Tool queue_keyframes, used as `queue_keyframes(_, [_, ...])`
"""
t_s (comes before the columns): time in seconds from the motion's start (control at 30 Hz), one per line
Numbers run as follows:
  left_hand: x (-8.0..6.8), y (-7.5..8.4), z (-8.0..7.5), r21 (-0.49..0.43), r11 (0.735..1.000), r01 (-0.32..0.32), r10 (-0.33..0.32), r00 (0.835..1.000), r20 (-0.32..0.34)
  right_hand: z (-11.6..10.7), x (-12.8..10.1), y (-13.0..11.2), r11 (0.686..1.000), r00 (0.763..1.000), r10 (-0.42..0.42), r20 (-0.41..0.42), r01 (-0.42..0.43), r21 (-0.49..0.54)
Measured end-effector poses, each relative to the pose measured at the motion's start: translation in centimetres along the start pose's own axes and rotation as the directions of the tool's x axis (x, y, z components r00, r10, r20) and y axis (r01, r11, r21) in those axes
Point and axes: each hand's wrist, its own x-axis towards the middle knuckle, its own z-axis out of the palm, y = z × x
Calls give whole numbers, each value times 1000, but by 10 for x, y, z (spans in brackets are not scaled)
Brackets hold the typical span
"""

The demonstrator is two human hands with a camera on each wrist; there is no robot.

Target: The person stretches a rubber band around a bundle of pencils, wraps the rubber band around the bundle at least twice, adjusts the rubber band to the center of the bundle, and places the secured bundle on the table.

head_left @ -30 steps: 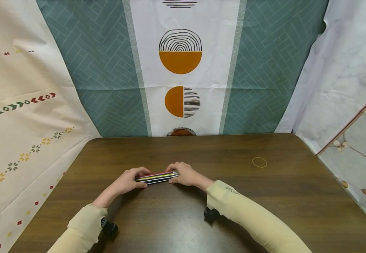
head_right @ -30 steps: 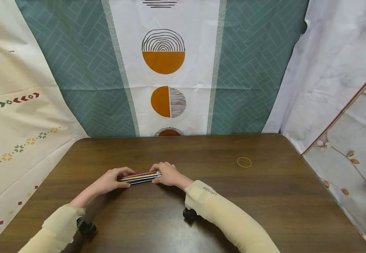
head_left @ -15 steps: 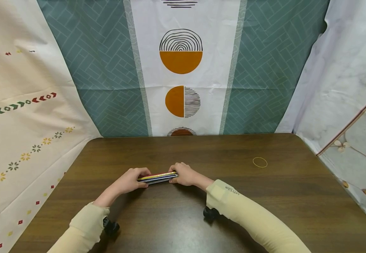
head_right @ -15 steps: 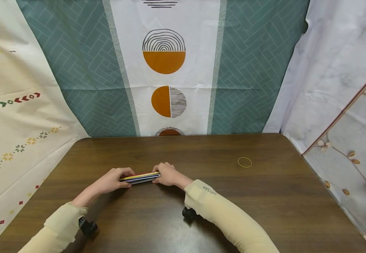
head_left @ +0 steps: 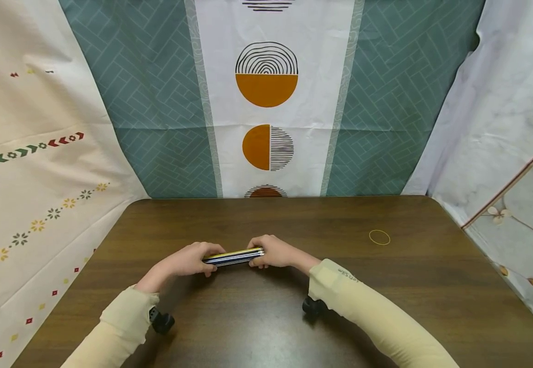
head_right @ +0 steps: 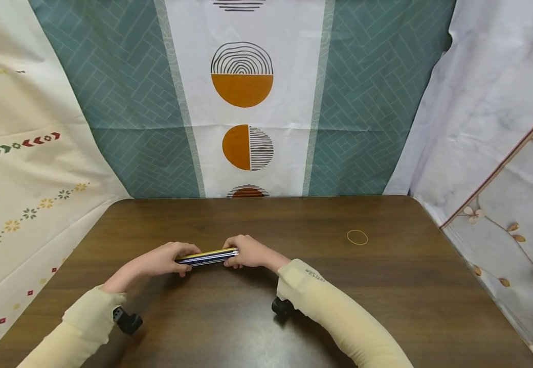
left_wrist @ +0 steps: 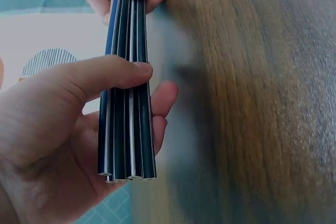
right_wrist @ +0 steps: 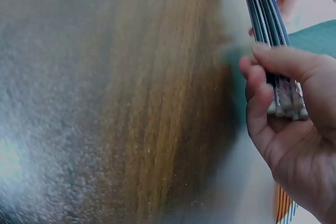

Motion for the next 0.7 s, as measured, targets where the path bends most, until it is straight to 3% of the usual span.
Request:
queue_keyframes(0.33, [1, 3, 2, -43, 999, 20, -17, 997, 69, -2, -7, 5, 987, 997, 17, 75, -28, 161])
queue_keyframes(0.57, [3, 6, 4, -87, 994, 65, -53, 991, 124, 2, -11, 6, 962, 1000, 1, 17, -6, 272])
queue_keyframes(0.7, [6, 8, 4, -92, 994, 61, -49, 991, 123, 4, -14, 4, 939, 999, 6, -43, 9, 344])
